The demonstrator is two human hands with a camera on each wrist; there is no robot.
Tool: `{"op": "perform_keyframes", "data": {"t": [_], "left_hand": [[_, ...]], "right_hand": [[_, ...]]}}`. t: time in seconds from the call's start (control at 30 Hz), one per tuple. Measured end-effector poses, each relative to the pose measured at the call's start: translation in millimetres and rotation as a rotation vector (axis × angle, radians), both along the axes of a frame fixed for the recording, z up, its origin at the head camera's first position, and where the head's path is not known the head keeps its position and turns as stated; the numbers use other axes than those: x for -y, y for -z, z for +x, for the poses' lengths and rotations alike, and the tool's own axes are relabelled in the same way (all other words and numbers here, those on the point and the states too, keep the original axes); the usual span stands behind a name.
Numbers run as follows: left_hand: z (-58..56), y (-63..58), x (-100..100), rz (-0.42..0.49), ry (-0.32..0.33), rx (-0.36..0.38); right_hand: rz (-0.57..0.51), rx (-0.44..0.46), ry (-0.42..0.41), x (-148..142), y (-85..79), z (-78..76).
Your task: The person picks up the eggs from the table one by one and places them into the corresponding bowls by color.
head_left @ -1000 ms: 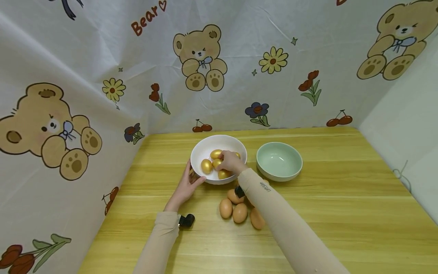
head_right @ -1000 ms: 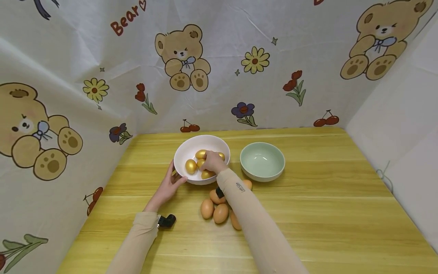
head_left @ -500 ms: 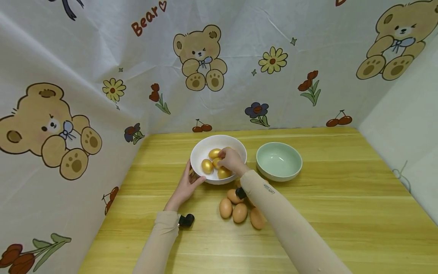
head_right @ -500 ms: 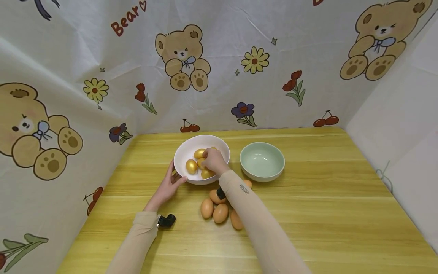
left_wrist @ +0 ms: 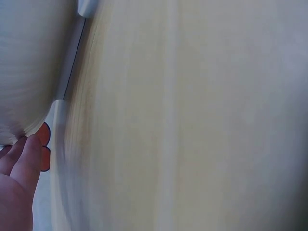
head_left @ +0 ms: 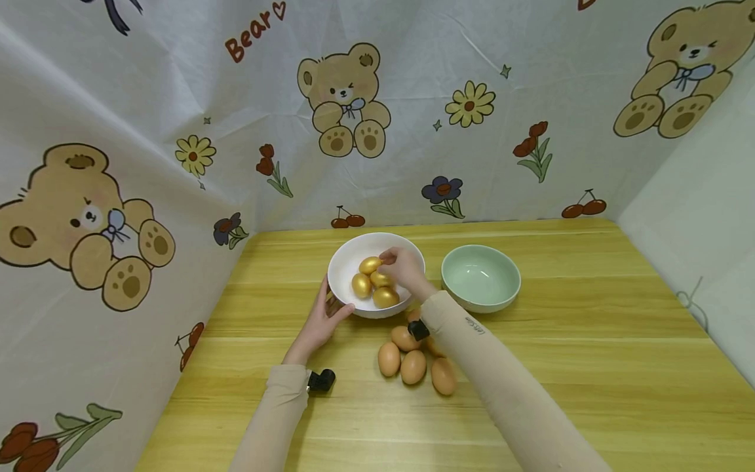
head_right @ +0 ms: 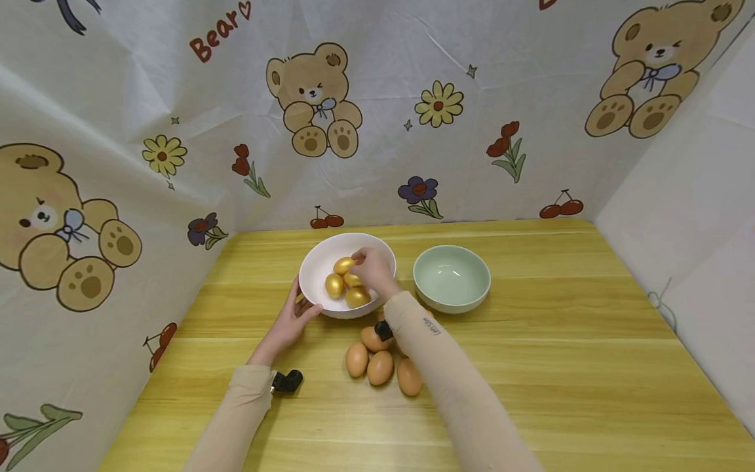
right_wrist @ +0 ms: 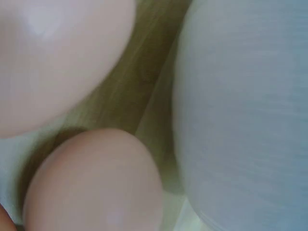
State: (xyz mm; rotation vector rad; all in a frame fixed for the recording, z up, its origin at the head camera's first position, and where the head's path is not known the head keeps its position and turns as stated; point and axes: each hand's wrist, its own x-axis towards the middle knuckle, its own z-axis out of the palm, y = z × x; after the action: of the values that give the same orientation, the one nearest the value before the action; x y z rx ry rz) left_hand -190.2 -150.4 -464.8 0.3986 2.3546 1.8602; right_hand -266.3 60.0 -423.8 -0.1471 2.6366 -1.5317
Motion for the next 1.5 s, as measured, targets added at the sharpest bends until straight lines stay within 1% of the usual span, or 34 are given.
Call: {"op": "perform_keyframes", "data": {"t": [0.1, 0.23, 0.47, 0.63, 0.87, 0.9, 0.93, 1.03, 1.1, 1.13, 1.27, 1.4, 1.5], "left_hand": [[0.0, 0.2, 0.2, -0.003, -0.009, 0.009], [-0.1, -0.1, -0.2, -0.002, -0.017, 0.014], [-0.3, 0.1, -0.1, 0.008, -0.009, 0.018], [-0.9, 1.1, 0.5, 0.011, -0.006, 0.005], [-1.7, 1.6, 0.5, 0.008, -0.010, 0.002], [-2.0, 2.0, 0.6, 0.009, -0.012, 0.003], [-2.2, 2.4, 0.5, 0.013, -0.013, 0.005], [-2.7, 3.1, 0.3, 0.023, -0.013, 0.016], [-2.8, 3.2, 0.2, 0.023, -0.016, 0.020], [-2.7, 3.1, 0.2, 0.020, -0.016, 0.021], [-2.5, 2.2, 0.4, 0.001, -0.017, 0.018], [-3.9, 3.8, 1.3, 0.006, -0.015, 0.020], [-6.9, 9.7, 2.9, 0.024, -0.016, 0.011]], "right_hand": [[-0.034, -0.007, 0.002, -3.5, -6.2, 2.2], [-0.096, 0.016, -0.017, -9.7, -11.2, 5.1], [-0.158, 0.016, -0.062, -20.9, -16.1, 13.7], [-0.220, 0.005, -0.100, -27.8, -17.0, 22.4], [-0.277, -0.026, -0.195, -38.3, -20.5, 42.2], [-0.290, -0.022, -0.211, -39.5, -24.8, 47.7], [-0.295, -0.022, -0.222, -41.1, -25.2, 51.0], [-0.299, -0.020, -0.250, -46.3, -27.0, 62.1], [-0.290, -0.042, -0.265, -50.5, -26.8, 69.7], [-0.279, -0.057, -0.269, -53.0, -22.6, 71.2], [-0.245, -0.097, -0.283, -63.5, -16.6, 85.3], [-0.216, -0.077, -0.281, -76.1, -5.5, 98.4], [-0.200, -0.076, -0.277, -84.8, 4.9, 106.7]]}}
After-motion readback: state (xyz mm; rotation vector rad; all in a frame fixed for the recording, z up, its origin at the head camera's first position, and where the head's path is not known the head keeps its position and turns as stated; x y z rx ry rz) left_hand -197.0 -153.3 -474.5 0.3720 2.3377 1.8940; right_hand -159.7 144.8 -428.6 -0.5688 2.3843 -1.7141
